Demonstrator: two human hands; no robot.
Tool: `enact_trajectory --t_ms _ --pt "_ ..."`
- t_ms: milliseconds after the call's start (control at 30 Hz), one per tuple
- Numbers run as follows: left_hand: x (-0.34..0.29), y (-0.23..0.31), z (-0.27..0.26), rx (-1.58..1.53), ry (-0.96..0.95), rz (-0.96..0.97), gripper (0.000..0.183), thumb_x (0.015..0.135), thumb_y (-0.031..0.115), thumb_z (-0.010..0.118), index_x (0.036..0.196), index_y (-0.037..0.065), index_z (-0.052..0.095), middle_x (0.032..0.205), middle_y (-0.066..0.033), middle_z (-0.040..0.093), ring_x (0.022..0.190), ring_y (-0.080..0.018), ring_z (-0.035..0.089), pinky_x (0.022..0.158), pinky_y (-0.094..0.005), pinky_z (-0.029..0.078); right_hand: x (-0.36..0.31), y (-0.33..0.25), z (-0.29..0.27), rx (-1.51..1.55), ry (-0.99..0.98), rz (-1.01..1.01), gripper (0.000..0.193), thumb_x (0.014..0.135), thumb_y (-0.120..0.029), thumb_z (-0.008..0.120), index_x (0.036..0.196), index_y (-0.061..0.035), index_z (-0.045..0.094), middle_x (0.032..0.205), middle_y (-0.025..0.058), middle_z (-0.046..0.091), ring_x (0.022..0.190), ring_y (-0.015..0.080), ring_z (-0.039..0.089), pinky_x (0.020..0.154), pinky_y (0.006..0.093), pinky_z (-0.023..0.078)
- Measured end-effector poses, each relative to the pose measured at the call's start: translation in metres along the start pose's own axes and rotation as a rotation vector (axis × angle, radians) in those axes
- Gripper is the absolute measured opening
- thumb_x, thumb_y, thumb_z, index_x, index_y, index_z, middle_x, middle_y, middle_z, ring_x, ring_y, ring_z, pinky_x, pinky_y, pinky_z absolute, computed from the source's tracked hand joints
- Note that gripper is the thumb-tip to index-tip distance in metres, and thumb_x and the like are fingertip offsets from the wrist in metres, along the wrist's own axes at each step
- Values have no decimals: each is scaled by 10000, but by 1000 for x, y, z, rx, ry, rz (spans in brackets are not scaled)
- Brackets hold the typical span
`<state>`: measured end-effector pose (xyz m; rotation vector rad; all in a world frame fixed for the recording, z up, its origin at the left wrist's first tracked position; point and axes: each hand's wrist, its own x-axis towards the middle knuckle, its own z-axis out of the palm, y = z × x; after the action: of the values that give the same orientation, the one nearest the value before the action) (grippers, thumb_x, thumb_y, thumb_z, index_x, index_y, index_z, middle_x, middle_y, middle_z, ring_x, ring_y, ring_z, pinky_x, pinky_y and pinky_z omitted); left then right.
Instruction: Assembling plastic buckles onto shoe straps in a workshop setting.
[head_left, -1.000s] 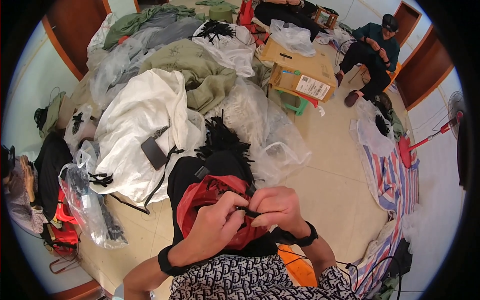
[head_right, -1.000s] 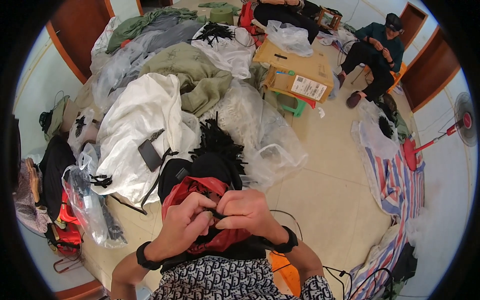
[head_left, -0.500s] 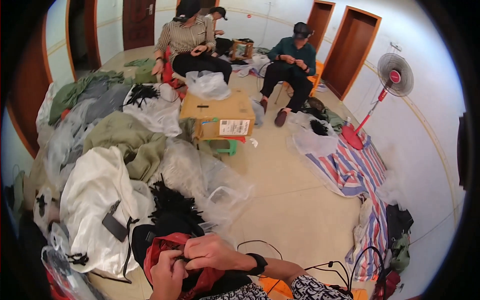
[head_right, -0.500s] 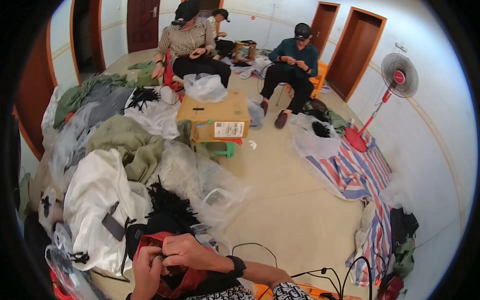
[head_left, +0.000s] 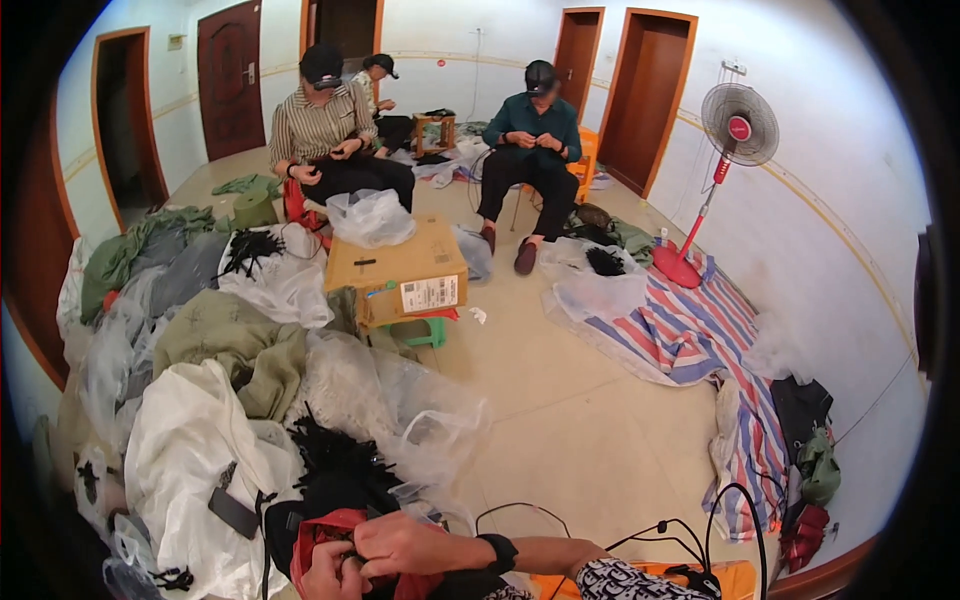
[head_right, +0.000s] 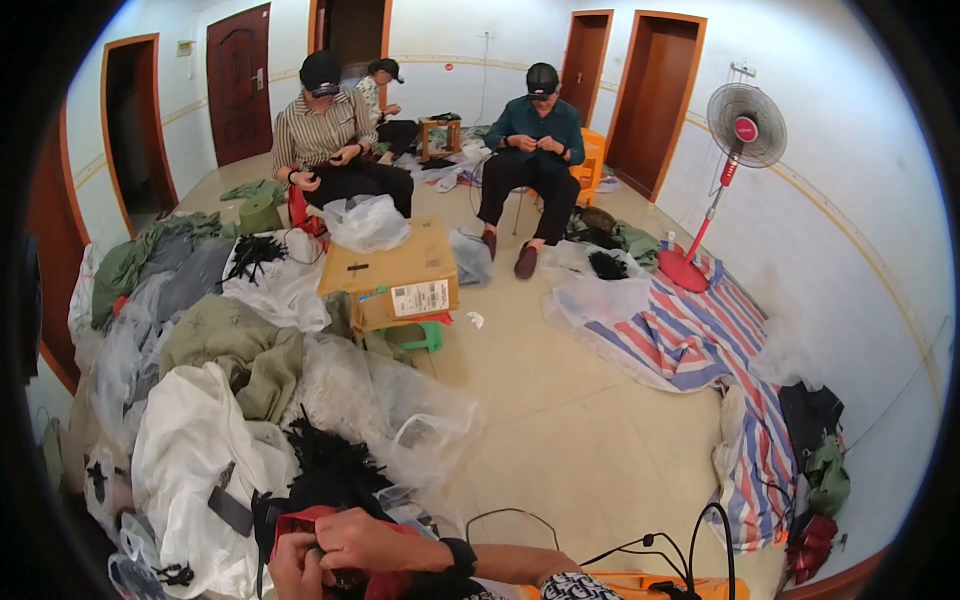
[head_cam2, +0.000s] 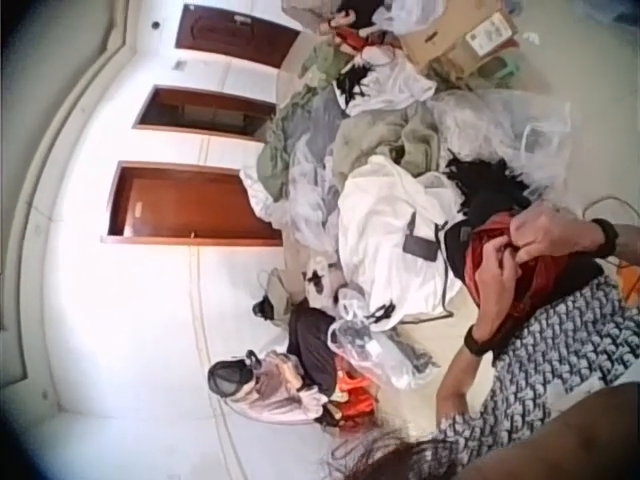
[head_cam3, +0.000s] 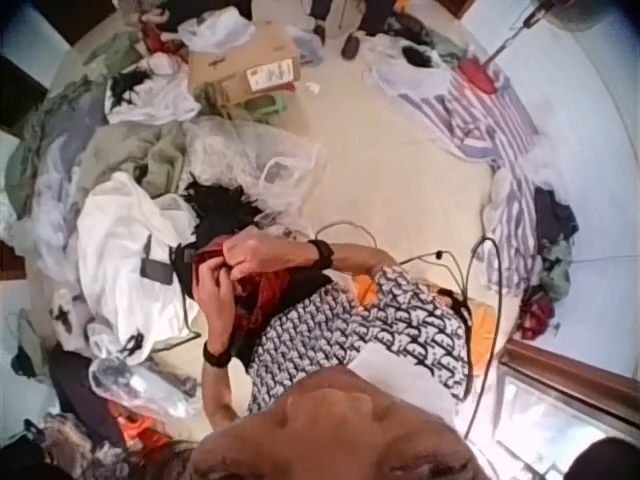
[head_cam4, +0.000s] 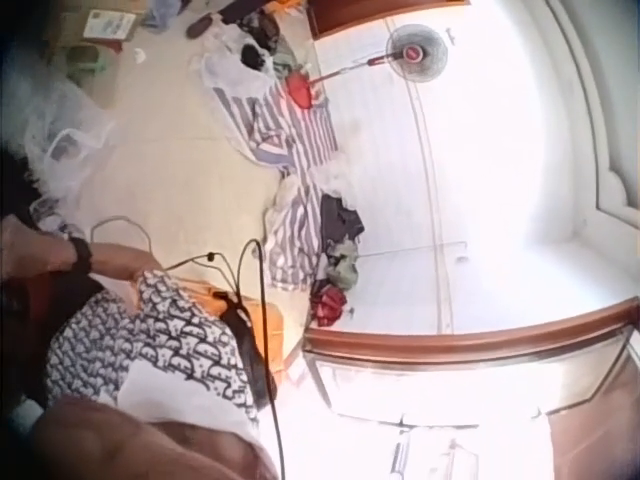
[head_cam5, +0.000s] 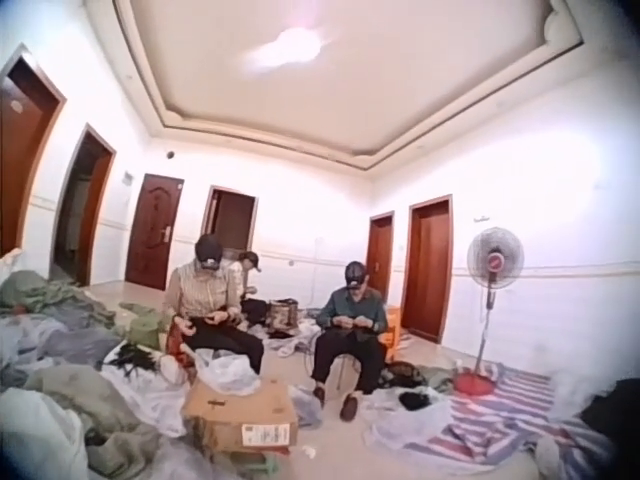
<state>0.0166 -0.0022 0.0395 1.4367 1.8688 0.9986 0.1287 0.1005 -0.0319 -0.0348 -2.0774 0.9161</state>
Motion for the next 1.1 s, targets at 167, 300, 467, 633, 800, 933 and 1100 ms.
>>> enact_trajectory --t_ms 167,300,467,633,800,933,1100 --pt "-3 0 1 37 -15 -5 145 809 99 479 910 19 545 868 -129 563 809 -307 514 767 -374 376 -6 3 6 -3 18 -40 273 679 -137 612 560 -11 401 589 84 375 527 231 443 475 325 374" --pt "-5 -5 4 77 -9 24 146 817 109 474 912 20 541 818 -122 568 764 -278 530 799 -372 351 -6 6 4 24 30 -102 79 615 -119 580 637 -70 523 595 32 430 593 194 481 471 296 391" --pt "-4 -6 1 29 -42 6 133 821 106 473 901 20 535 661 -89 552 634 -234 537 765 -346 365 -7 9 7 63 83 -169 66 628 -100 583 659 -67 535 600 39 441 585 197 481 478 287 393" --pt "-3 -8 4 -42 -67 -87 119 818 107 483 878 19 535 597 -74 536 591 -217 530 711 -323 389 -8 8 5 65 71 -151 85 657 -97 590 648 -49 521 582 47 419 558 214 471 475 296 391" --pt "-6 -8 10 61 5 -4 143 819 118 479 911 34 551 707 -104 580 668 -249 557 734 -331 386 -2 -9 -6 -41 -114 -43 96 694 -148 590 630 -90 547 613 41 479 599 199 504 498 302 413" --pt "-6 -21 13 175 44 107 166 822 131 466 934 42 552 783 -116 590 728 -267 558 777 -356 364 -2 -7 -4 -89 -123 -120 115 699 -138 576 618 -76 522 615 44 476 597 196 502 489 302 407" --pt "-7 -17 8 120 -50 34 163 823 122 460 923 32 552 827 -127 576 760 -268 541 776 -367 364 -10 0 5 11 -62 -1 97 686 -111 589 644 -47 531 604 50 463 573 195 497 489 292 403"
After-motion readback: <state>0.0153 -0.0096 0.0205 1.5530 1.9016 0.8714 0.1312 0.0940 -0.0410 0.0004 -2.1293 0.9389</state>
